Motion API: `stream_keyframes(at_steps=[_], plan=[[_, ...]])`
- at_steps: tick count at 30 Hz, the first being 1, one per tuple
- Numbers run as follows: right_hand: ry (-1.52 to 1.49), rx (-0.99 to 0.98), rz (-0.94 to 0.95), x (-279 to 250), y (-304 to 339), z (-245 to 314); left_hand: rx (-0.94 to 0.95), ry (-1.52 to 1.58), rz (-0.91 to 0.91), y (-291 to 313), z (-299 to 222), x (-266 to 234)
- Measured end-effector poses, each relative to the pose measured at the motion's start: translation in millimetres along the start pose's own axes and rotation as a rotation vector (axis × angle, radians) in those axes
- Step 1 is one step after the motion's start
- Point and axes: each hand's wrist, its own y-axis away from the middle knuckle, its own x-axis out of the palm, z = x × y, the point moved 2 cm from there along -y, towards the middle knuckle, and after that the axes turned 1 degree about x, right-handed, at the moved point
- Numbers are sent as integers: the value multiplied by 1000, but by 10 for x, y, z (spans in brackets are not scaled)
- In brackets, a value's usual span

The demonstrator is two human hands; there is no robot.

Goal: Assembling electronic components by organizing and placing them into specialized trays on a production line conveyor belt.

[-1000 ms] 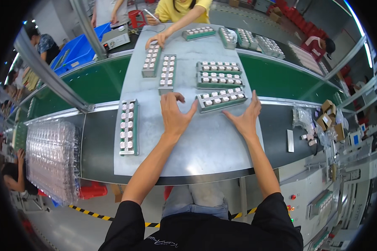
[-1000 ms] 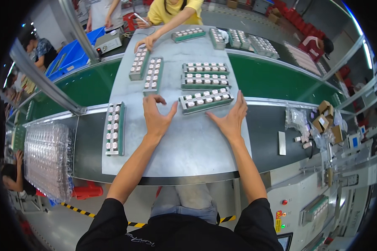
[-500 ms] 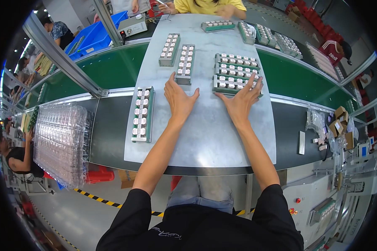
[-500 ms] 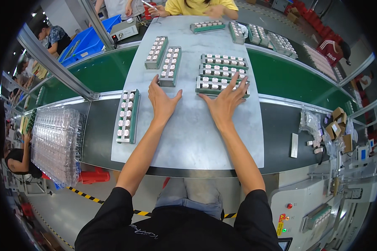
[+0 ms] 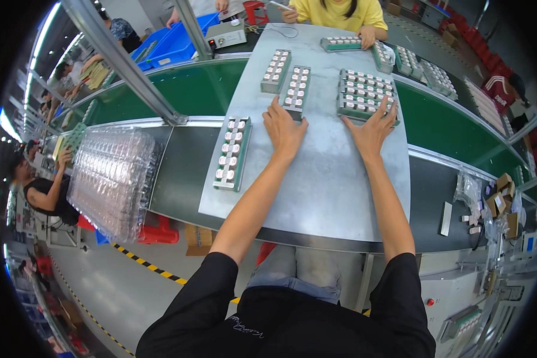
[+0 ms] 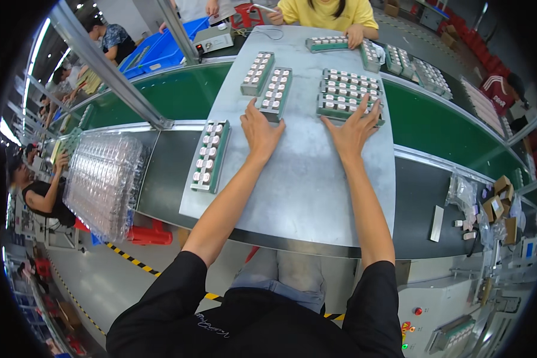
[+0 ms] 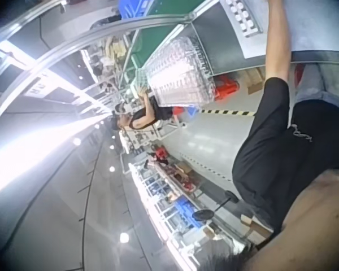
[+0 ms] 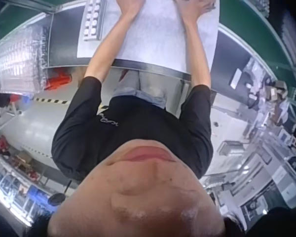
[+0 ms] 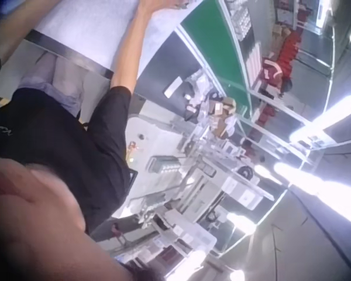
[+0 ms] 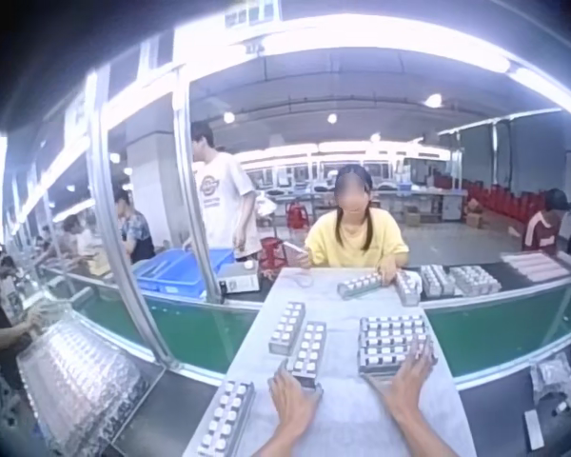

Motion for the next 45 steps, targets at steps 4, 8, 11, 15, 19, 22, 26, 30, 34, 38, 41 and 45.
stream_keyframes(at_steps=[4, 8, 11, 15, 19, 22, 26, 30, 34, 38, 41, 45], plan=[[-124, -152, -126, -237, 157, 167, -33, -82, 50, 207, -60, -247], [-433, 0, 113, -406, 493, 205, -43, -120, 156, 715, -177, -576], [-464, -53, 295, -519, 701, 522, 23, -123, 109, 1157, -203, -863], [-491, -74, 465, -746, 1144, 1000, 85, 112, 243, 1510, -183, -1361], [-280, -128, 392, -874, 1536, 1375, 7, 92, 98, 1563, 94, -2114], [-317, -16, 285, -670, 1703, 1462, -14, 18, -73, 1345, 401, -2330], [-371, 78, 233, -571, 1769, 1630, -84, 186, 174, 1122, 1162, -2112], [-396, 114, 399, -428, 1936, 1951, 22, 95, 150, 1043, 1154, -2018], [-337, 100, 295, -479, 1932, 2038, 19, -56, 95, 1032, 1109, -1921], [-284, 136, 253, -610, 1972, 1842, 101, -23, 68, 1048, 1076, -1704], [-467, 137, 353, -929, 2089, 1720, 84, -87, 65, 1032, 1122, -1757], [-213, 270, -43, -1949, 2170, 624, 107, -136, 50, 1007, 1280, -1820]])
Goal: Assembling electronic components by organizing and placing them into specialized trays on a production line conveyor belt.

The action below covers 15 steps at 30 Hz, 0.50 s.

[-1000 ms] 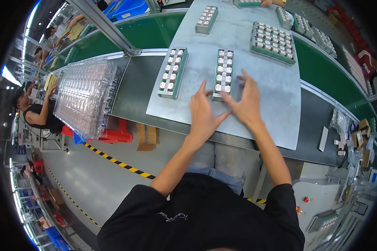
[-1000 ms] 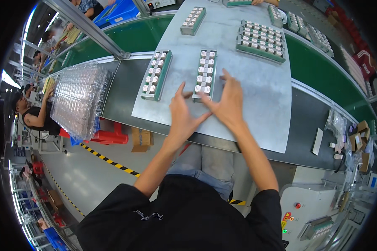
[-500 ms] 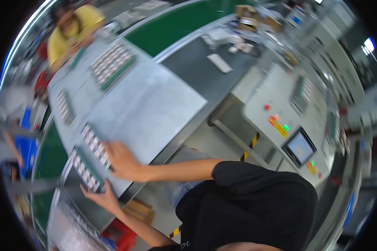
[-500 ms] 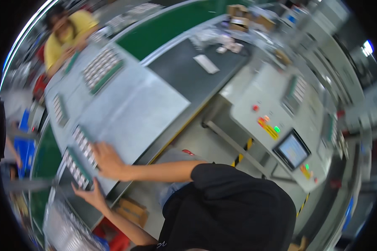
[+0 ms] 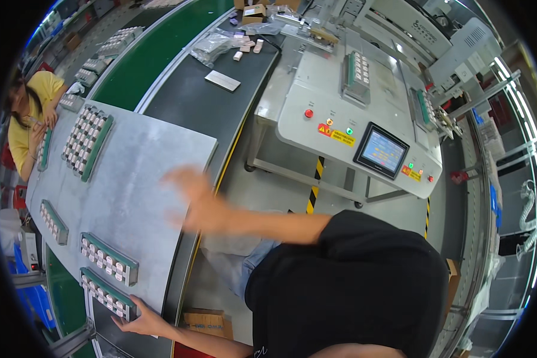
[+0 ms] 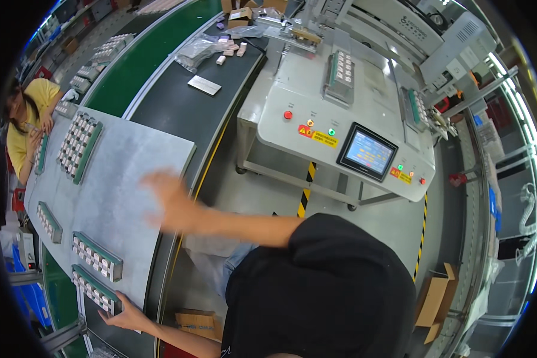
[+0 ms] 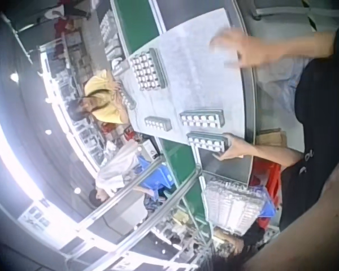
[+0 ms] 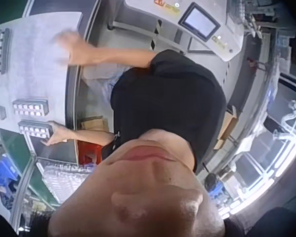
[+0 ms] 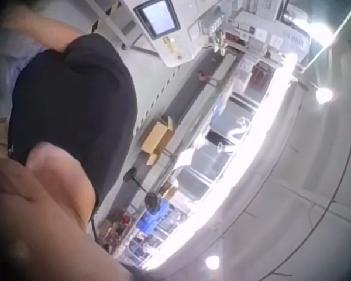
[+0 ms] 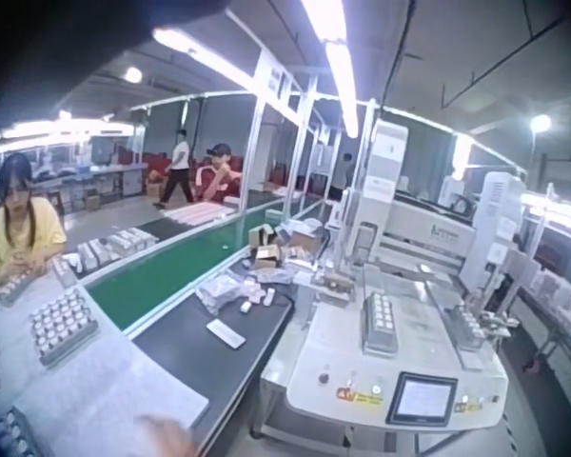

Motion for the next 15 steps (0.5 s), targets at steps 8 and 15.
stream_keyframes(at_steps=[8, 15], plan=[[1217, 464, -1011, -3591, -212, -1282, 24, -77, -20, -8, 26, 53], [1309, 721, -855, -4078, -115, -2073, 24, -9, -9, 14, 72, 71]])
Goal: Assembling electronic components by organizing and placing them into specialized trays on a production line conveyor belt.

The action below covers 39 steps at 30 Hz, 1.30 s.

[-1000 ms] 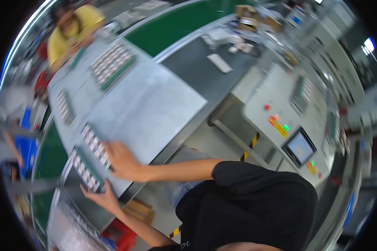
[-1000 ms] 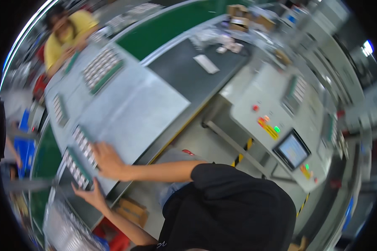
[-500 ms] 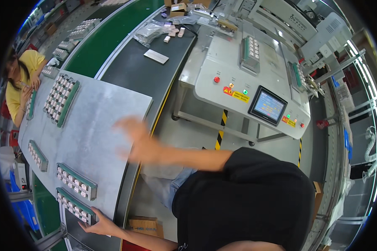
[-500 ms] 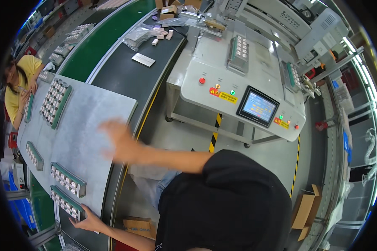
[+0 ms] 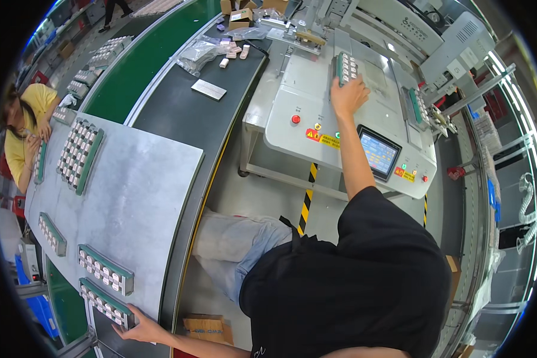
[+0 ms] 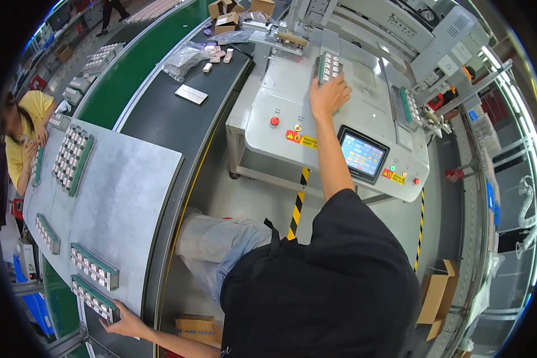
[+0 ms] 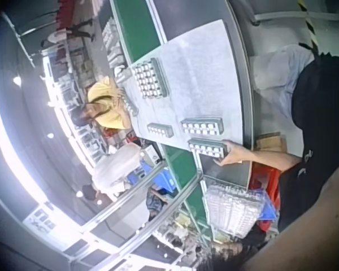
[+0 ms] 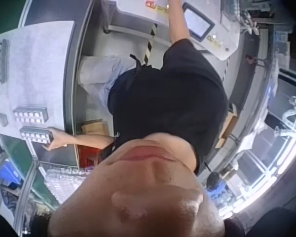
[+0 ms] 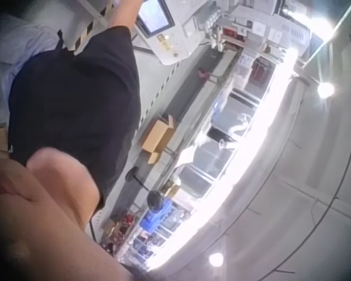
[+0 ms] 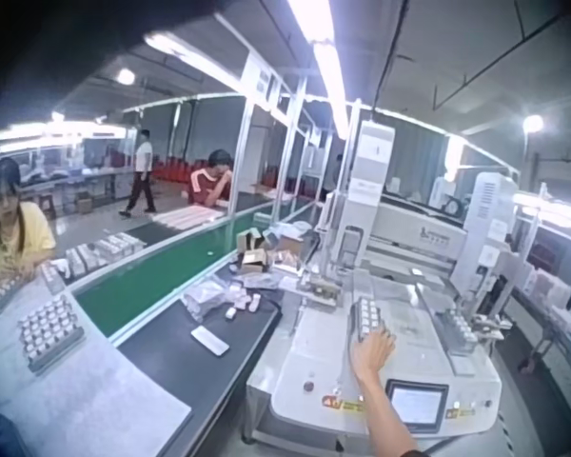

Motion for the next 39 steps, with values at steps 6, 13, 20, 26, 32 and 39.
stream_keyframes(at_steps=[6, 13, 20, 26, 32, 39], plan=[[-57, -80, 163, -88, -172, -488, -57, -11, 42, 21, -107, -103], [55, -3, 647, -148, -602, -610, -107, -30, 47, 11, -190, -134], [-121, -88, 619, -719, -406, -1047, -2, 288, -270, -23, -372, -533], [-711, 261, 1042, -1748, 617, -534, 79, 744, 306, 630, -1698, -531], [-1049, 60, 1382, -2247, 1574, 556, -234, 1468, 1503, 1454, -3018, -275], [-1039, -845, 1262, -2726, 2855, 1927, -475, 1565, 1037, 848, -2576, -414]])
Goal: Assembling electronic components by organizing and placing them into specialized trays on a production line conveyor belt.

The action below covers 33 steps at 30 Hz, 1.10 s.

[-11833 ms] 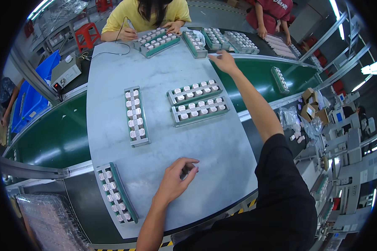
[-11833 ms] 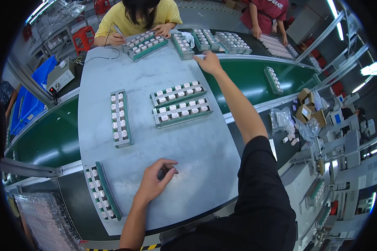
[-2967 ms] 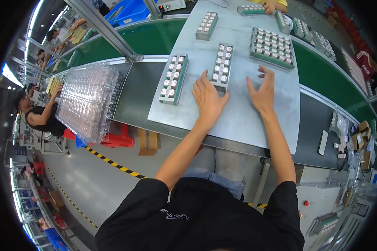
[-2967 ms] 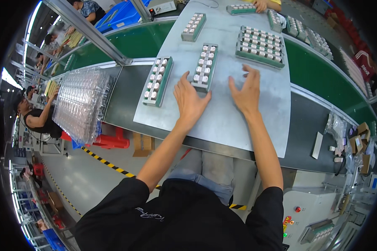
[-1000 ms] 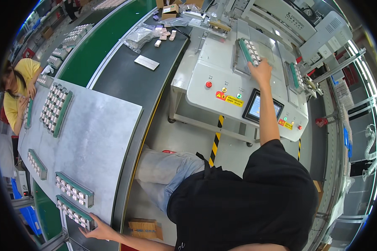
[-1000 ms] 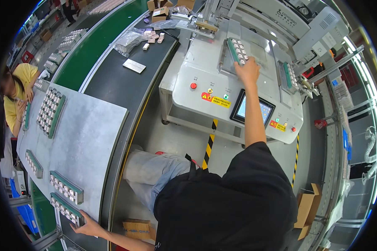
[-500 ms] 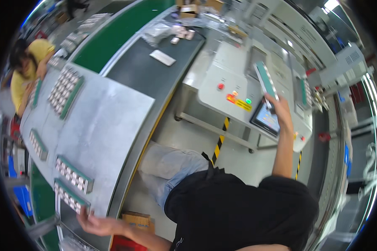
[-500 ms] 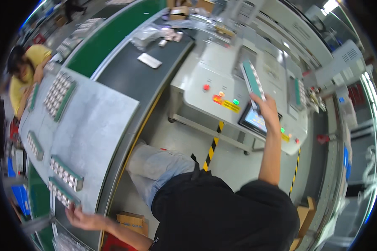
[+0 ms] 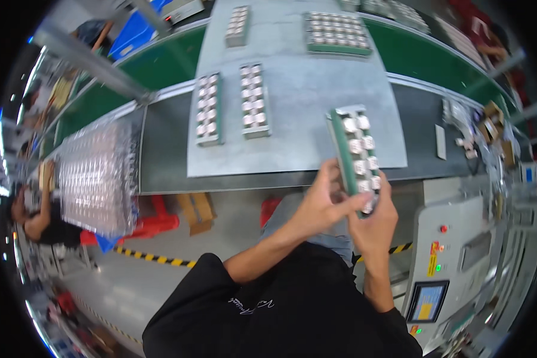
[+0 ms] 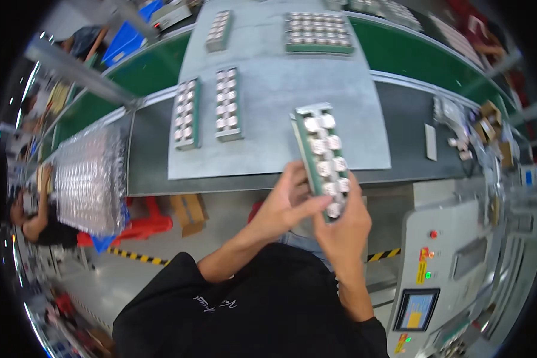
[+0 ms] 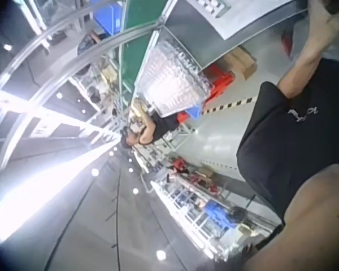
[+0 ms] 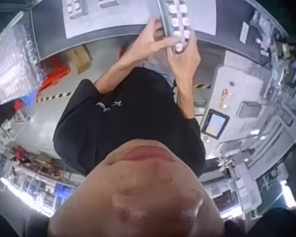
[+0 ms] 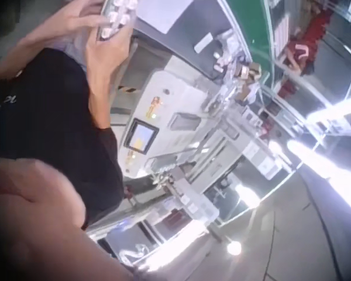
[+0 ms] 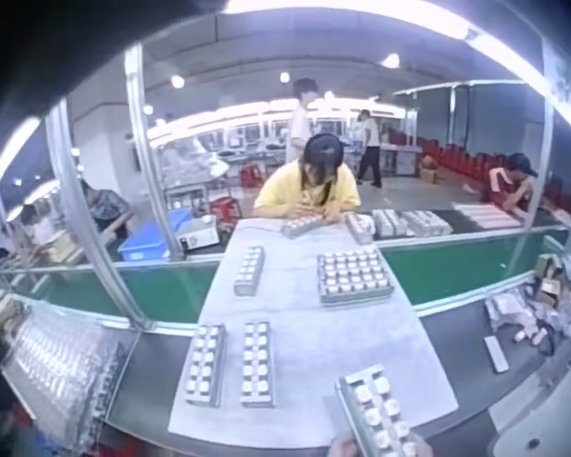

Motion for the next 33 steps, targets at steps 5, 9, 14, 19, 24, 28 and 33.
stream_keyframes(at_steps=[5, 9, 14, 19, 24, 28, 33], plan=[[-122, -471, 416, 607, -107, 679, 46, -96, -503, 153, -617, -793], [-192, -358, 301, 1080, -399, 721, 236, -315, -632, 128, -1318, -1648], [-66, -348, 78, 1934, -765, 765, 245, -869, -951, -458, -2305, -3024], [2, -266, 13, 2250, -932, 645, -108, -1356, -1016, -1215, -2602, -4740], [27, -327, 139, 1944, -1034, 301, -355, -1395, -1115, -1647, -2375, -5142], [207, -316, 325, 1454, -942, 300, -392, -1401, -1105, -1777, -2406, -5215], [426, -353, 357, 1392, -900, 441, -314, -1524, -1125, -1778, -2350, -5072]])
